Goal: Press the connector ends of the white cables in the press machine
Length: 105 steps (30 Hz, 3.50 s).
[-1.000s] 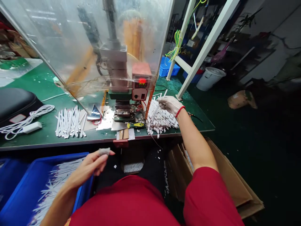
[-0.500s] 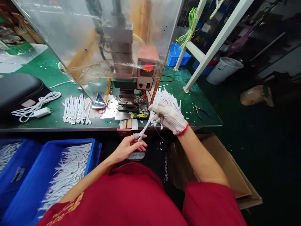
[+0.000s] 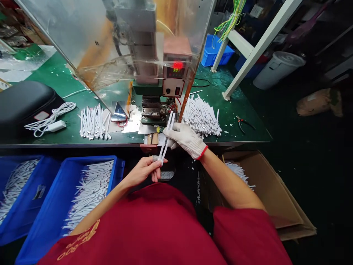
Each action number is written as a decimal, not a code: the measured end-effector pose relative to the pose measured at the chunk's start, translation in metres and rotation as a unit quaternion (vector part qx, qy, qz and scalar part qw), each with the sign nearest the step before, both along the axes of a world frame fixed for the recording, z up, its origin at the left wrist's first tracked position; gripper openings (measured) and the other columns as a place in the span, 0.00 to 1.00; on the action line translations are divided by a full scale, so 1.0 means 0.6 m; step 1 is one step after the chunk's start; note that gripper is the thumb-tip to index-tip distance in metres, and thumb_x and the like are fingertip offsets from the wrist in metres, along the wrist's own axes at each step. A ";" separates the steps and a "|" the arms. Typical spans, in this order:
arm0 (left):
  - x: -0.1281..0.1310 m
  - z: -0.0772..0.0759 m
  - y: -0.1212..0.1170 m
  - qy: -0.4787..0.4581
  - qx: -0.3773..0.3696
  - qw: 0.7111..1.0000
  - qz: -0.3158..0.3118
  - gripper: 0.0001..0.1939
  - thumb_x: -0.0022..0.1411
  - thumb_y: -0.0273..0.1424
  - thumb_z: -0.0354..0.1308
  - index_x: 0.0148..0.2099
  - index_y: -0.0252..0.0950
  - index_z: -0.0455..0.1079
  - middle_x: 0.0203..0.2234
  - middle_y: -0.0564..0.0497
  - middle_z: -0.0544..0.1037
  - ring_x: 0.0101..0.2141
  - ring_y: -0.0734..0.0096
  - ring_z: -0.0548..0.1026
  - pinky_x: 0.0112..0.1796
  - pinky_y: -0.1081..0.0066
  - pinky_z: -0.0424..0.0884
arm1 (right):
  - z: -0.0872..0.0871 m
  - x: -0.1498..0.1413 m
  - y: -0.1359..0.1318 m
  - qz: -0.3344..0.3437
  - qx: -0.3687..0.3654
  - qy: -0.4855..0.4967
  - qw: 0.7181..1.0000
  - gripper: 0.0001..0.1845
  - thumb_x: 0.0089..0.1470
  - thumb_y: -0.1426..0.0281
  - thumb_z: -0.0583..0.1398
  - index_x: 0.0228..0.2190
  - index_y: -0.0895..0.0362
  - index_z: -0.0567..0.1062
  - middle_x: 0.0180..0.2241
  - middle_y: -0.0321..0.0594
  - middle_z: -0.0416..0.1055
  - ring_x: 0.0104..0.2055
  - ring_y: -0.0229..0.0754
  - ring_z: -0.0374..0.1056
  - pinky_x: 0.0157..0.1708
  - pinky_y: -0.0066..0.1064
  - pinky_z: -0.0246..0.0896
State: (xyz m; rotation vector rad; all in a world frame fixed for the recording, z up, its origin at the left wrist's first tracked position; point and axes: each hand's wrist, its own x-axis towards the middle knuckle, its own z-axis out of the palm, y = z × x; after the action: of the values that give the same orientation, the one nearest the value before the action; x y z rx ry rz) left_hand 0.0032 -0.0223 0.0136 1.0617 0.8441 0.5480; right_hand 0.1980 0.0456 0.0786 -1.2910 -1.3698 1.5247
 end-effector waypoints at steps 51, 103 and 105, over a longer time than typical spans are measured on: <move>-0.038 -0.018 0.047 -0.036 -0.086 0.988 0.121 0.26 0.57 0.50 0.60 0.35 0.27 0.73 0.19 0.45 0.78 0.19 0.67 0.78 0.21 0.76 0.71 | -0.135 -0.122 0.080 -0.039 -0.141 0.175 0.974 0.16 0.42 0.61 0.67 0.25 0.62 0.77 0.21 0.37 0.71 0.18 0.31 0.61 0.15 0.21 0.54; -0.016 -0.018 0.056 -0.051 -0.083 0.985 0.143 0.34 0.49 0.60 0.56 0.30 0.28 0.72 0.15 0.47 0.75 0.14 0.72 0.72 0.16 0.77 0.62 | -0.121 -0.168 0.147 -0.130 -0.129 0.240 0.953 0.10 0.52 0.67 0.63 0.26 0.60 0.72 0.18 0.38 0.67 0.17 0.35 0.62 0.17 0.27 0.63; -0.014 -0.012 0.054 -0.054 -0.078 0.985 0.144 0.33 0.50 0.58 0.56 0.31 0.28 0.71 0.15 0.47 0.75 0.14 0.72 0.72 0.16 0.77 0.62 | -0.116 -0.169 0.148 -0.130 -0.122 0.246 0.953 0.10 0.52 0.66 0.63 0.26 0.60 0.72 0.19 0.38 0.68 0.17 0.35 0.62 0.17 0.28 0.64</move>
State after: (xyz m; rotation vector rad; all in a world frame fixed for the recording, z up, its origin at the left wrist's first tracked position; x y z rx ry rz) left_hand -0.0055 0.0104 0.0062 0.7646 0.9344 0.7628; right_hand 0.0966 0.1341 0.0090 -1.0781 -0.6858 1.7146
